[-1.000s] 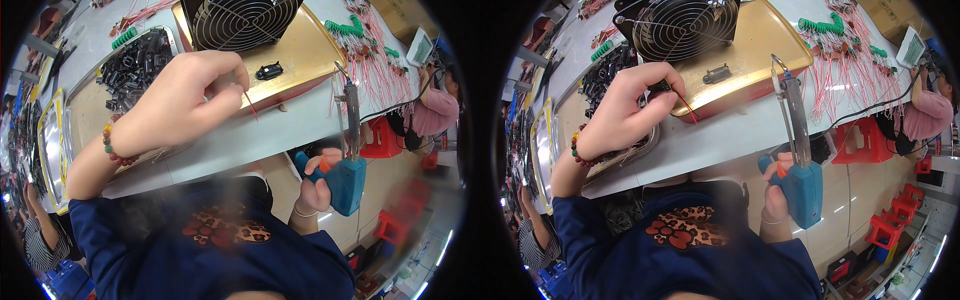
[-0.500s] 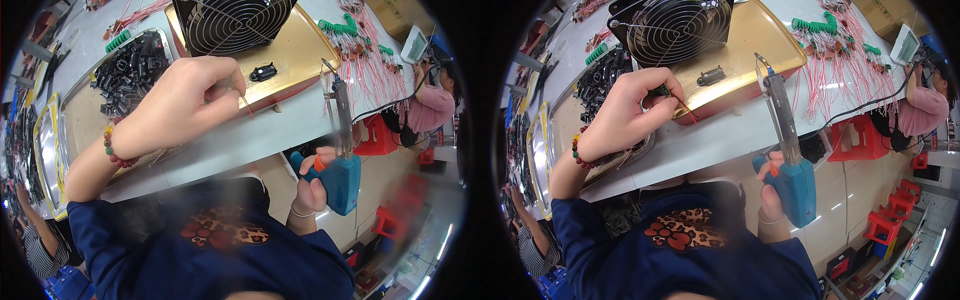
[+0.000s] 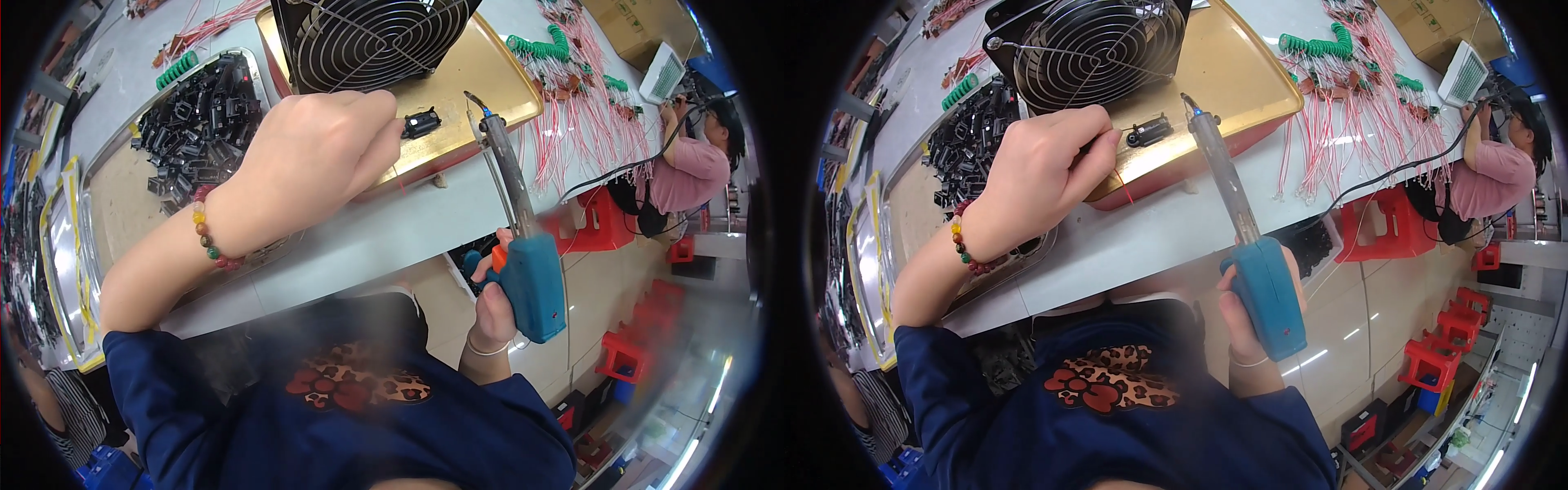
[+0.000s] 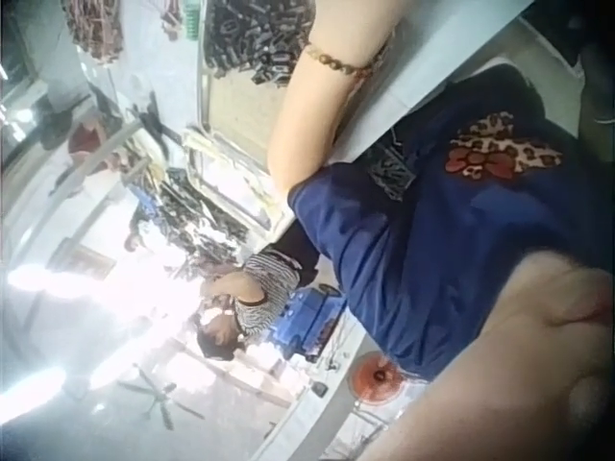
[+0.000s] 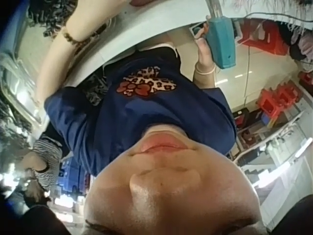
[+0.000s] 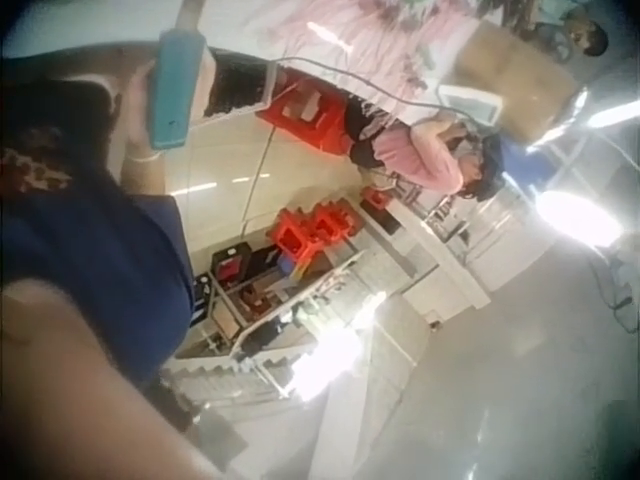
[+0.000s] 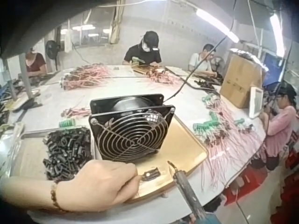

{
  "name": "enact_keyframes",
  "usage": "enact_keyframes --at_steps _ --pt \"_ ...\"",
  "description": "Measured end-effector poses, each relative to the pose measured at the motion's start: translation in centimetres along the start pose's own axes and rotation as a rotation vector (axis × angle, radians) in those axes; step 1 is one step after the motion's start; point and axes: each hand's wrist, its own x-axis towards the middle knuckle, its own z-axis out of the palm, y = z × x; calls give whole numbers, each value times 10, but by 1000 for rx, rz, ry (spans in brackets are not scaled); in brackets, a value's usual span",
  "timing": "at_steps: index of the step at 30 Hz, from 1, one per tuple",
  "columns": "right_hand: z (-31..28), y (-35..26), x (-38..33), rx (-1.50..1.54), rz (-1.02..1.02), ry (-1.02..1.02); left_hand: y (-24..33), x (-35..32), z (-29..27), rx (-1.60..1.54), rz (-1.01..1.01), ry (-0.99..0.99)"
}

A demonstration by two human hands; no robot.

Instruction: The person assembles electronic parts by picking up wires and plastic components from trays and soldering them together using a handheld soldering tool.

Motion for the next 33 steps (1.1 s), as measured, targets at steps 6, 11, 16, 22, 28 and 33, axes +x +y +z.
enact_keyframes --at_steps 6,11,16,22,28,33 --pt "4 -9 5 -88 25 59 -4 -2 5 -13 40 31" --pt "0 -10 5 -117 -8 -56 -4 -4 4 -4 33 40" --pt "0 -9 4 -84 55 -37 -6 -3 8 -20 42 53" --pt "1 -8 3 -42 78 -23 -6 -4 7 -21 54 82" --pt "-9 2 -7 84 145 -23 -6 -3 8 -24 60 82" --pt "-8 -2 -9 216 274 -50 -6 -3 8 -30 54 80"
